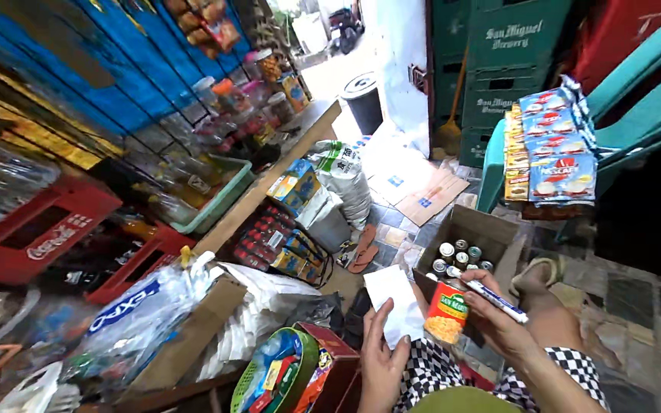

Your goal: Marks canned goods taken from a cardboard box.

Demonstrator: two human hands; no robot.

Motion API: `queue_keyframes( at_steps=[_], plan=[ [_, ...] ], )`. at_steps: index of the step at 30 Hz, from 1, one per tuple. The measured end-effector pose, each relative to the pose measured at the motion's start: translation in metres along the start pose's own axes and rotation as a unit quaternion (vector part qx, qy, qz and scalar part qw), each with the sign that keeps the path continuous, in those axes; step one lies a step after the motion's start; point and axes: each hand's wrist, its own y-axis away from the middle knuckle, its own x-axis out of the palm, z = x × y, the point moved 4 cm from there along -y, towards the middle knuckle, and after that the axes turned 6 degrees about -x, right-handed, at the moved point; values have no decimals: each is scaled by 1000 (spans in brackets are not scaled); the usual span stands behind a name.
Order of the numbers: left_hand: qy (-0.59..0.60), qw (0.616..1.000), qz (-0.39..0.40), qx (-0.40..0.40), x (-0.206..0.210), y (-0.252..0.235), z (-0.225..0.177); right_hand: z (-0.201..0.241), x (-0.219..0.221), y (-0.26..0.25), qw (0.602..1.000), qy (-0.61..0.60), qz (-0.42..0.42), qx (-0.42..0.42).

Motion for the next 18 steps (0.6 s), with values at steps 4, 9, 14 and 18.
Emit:
queue_keyframes(
  at_steps=[4,9,14,18],
  plan=[
    [31,997,69,-20,14,-2,-7,17,-29,11,999,-2,-46,6],
    [59,988,124,-65,26,-8,3,18,-53,17,997,-37,-73,-2],
    [52,983,158,-77,29,-12,9,11,-64,17,997,-38,-64,4],
    [55,979,179,-80,26,-17,10,5,-66,18,997,-49,-61,17]
  ],
)
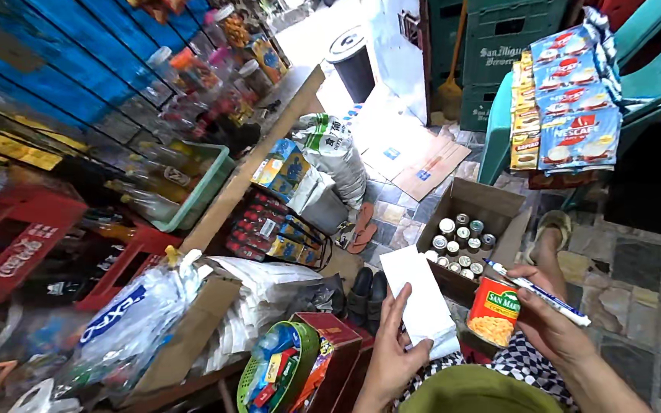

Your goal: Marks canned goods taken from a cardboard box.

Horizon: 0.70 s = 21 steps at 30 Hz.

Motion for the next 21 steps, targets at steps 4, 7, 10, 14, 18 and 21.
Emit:
queue_keyframes(
  at_steps=[4,7,10,14,18,21],
  plan=[
    [4,1000,12,4,-2,-2,-3,-6,2,1,1000,-7,8,23],
    [21,999,23,3,-1,-3,-2,-10,5,7,997,-36,29,57],
    [17,1000,19,-3,0,-4,-1,-21,8,16,989,-95,58,95],
    [19,1000,18,-6,2,-5,1,-31,21,27,975,-164,89,121],
    [30,999,17,-5,5,-7,3,-34,26,29,965,-191,115,134],
    [31,999,10,3,6,-7,5,-35,29,30,961,-200,132,136]
  ],
)
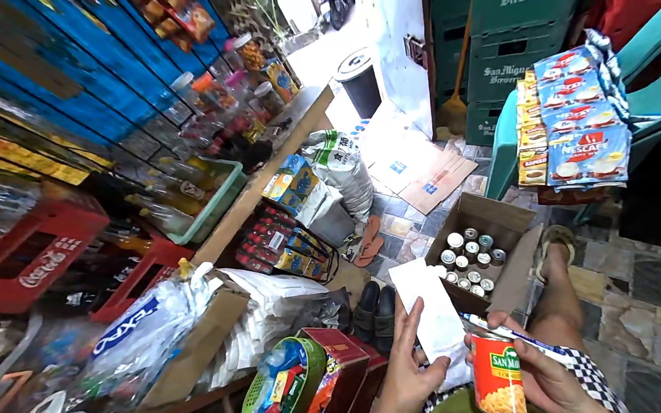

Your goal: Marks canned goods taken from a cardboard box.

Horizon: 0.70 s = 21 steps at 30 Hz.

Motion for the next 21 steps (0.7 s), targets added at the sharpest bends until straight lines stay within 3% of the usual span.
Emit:
queue_keyframes(
  at_steps=[7,21],
  plan=[
    [-3,1000,-12,-11,2,0,1,1,3,1,998,68,4,-14],
    [12,1000,-18,2,-1,-1,3,1,-2,-2,995,91,17,-34]
  ],
)
